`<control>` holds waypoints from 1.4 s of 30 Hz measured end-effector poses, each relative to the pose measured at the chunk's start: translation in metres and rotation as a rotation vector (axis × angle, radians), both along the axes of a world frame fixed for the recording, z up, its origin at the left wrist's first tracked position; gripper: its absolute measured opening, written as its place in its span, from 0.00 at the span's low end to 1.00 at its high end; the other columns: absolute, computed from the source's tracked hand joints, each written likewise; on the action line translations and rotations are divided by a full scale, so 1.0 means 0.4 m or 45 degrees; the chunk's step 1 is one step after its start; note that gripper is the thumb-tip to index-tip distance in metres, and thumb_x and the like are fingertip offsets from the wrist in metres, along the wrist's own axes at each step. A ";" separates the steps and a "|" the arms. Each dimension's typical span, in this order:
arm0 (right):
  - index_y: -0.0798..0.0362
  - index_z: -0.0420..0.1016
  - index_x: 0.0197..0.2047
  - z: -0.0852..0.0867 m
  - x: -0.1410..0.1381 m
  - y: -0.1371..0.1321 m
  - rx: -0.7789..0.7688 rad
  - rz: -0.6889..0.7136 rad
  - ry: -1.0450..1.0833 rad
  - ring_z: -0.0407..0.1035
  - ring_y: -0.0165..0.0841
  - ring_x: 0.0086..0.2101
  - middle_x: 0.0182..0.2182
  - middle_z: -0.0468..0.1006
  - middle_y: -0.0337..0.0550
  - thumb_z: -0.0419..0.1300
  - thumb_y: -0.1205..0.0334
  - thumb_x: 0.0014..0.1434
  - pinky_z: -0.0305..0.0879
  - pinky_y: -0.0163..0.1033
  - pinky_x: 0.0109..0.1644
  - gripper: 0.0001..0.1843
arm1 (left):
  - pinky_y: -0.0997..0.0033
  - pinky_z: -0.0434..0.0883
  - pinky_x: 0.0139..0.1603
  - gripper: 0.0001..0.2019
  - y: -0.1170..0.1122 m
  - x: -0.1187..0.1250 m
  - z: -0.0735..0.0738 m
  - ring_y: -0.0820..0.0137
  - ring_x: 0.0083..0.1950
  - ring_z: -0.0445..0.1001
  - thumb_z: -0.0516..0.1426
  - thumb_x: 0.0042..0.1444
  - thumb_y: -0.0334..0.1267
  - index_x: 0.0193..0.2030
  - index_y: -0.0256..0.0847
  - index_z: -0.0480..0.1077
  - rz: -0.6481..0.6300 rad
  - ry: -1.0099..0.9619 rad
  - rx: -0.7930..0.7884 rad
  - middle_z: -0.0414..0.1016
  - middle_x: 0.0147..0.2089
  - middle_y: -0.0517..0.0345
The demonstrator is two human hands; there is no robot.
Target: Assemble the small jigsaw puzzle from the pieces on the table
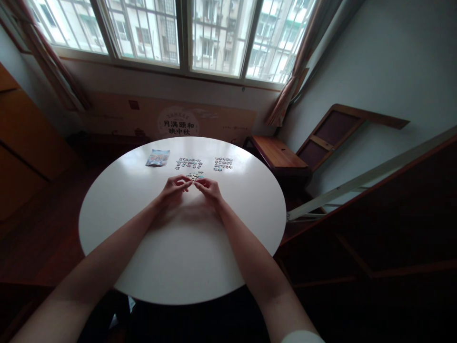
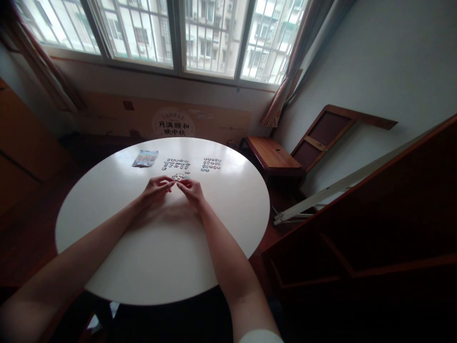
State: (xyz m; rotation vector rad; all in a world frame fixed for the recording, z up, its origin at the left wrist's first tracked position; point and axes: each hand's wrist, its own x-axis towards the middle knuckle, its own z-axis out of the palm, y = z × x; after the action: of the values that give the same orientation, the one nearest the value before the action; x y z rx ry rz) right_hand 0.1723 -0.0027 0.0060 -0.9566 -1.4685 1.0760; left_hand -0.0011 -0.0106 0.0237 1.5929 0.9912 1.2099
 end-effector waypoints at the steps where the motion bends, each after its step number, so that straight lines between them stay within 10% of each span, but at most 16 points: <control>1: 0.56 0.78 0.34 -0.001 0.000 0.001 0.000 0.004 0.007 0.70 0.31 0.30 0.29 0.79 0.44 0.65 0.49 0.47 0.66 0.36 0.33 0.18 | 0.72 0.68 0.28 0.21 0.000 0.000 0.000 0.71 0.27 0.71 0.64 0.44 0.54 0.35 0.35 0.74 -0.001 0.000 -0.003 0.73 0.27 0.56; 42: 0.56 0.75 0.35 -0.013 -0.008 -0.002 0.101 -0.024 -0.125 0.68 0.28 0.27 0.28 0.76 0.41 0.63 0.52 0.50 0.66 0.34 0.31 0.15 | 0.73 0.66 0.26 0.18 0.010 -0.005 -0.006 0.72 0.25 0.70 0.65 0.44 0.50 0.32 0.35 0.75 0.105 -0.014 0.033 0.74 0.26 0.56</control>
State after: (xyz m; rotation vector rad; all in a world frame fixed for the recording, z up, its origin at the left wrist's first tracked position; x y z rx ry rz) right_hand 0.1693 -0.0036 0.0008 -0.9766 -1.5673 0.9620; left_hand -0.0031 -0.0066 0.0213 1.5769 1.0470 1.2909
